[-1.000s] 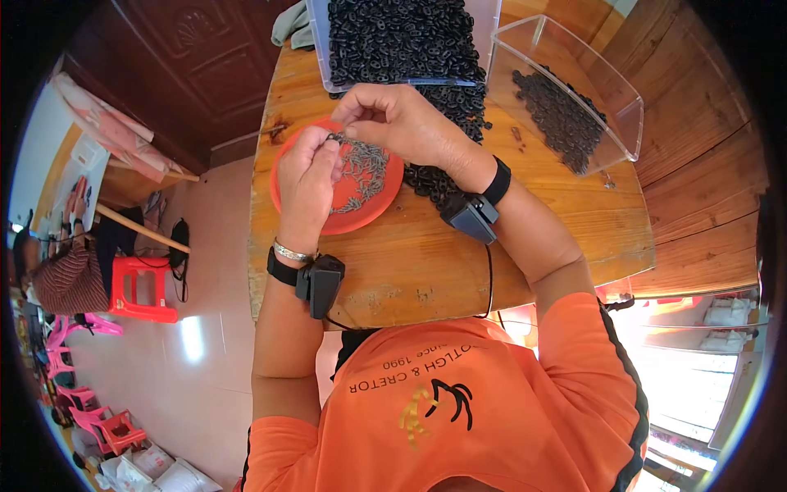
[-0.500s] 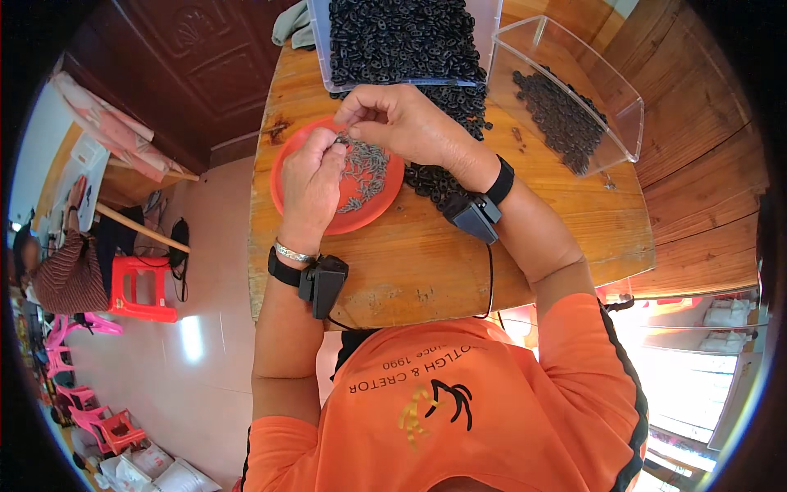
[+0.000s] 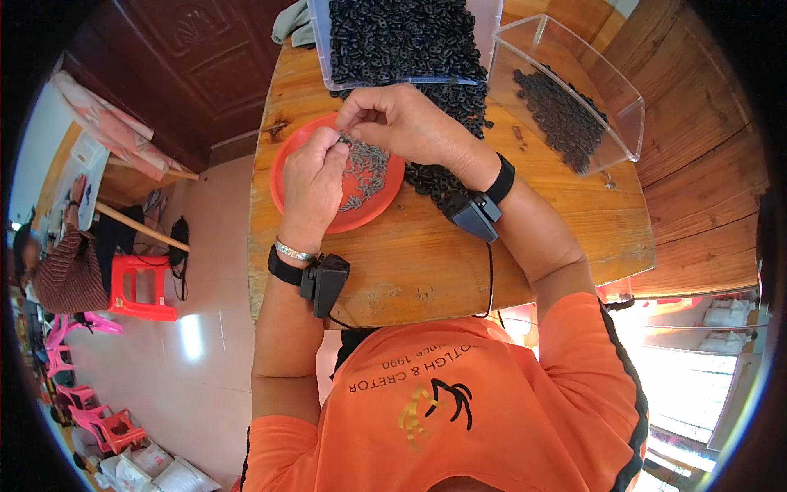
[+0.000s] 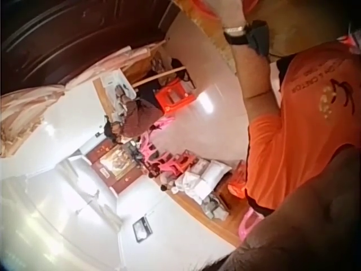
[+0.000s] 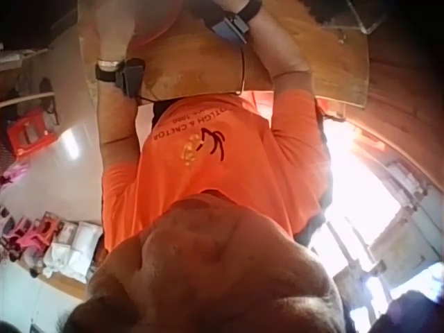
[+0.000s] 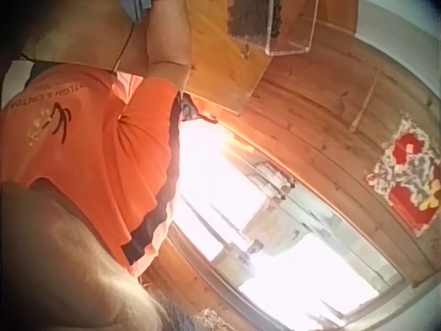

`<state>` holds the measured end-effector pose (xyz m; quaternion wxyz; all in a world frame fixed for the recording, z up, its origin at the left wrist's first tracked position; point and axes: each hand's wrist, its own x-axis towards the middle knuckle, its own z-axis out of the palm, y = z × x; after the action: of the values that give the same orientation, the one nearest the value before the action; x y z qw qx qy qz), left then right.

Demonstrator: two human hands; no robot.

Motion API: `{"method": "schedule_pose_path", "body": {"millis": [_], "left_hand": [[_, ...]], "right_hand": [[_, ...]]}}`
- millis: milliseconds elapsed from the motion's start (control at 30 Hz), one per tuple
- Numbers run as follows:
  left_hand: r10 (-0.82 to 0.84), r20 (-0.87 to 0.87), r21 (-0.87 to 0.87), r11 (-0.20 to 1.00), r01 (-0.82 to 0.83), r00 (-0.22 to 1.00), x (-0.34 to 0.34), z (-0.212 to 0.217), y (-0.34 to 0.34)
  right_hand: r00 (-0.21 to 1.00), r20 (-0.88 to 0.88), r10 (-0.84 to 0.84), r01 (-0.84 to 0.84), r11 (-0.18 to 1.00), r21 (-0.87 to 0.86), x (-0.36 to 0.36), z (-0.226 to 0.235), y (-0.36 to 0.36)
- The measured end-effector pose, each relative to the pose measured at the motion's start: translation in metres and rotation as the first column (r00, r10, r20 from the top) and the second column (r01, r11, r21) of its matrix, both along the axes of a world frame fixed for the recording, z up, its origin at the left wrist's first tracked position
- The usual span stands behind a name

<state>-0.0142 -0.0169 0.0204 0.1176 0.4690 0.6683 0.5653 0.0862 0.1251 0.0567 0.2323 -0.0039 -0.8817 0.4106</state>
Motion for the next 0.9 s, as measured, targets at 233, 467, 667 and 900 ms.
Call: {"method": "schedule_pose_path", "body": {"millis": [233,467,667,900], "left_hand": [[0.007,-0.025,-0.014,1.000,-0.007,1.000,-0.0004,-0.0008,0.0004],[0.018,-0.020,-0.020,1.000,-0.018,1.000,0.0010,0.0012,-0.0005],[-0.003,-0.002,-0.009,1.000,0.003,1.000,-0.0002,-0.0014,0.0001],[-0.004,-0.019,-0.025,1.000,0.003,1.000,-0.0009,-0.0004,-0.0002]], "right_hand": [[1.000,0.007,0.018,-0.018,1.000,0.013,-0.0007,-0.0009,0.0003],[1.000,0.027,0.009,-0.009,1.000,0.002,0.0010,0.0014,-0.0003],[0.999,0.037,0.023,-0.023,1.000,0.021,0.0001,-0.0002,-0.0001],[0.999,0.049,0.021,-0.022,1.000,0.012,-0.0009,-0.0009,0.0000]]}}
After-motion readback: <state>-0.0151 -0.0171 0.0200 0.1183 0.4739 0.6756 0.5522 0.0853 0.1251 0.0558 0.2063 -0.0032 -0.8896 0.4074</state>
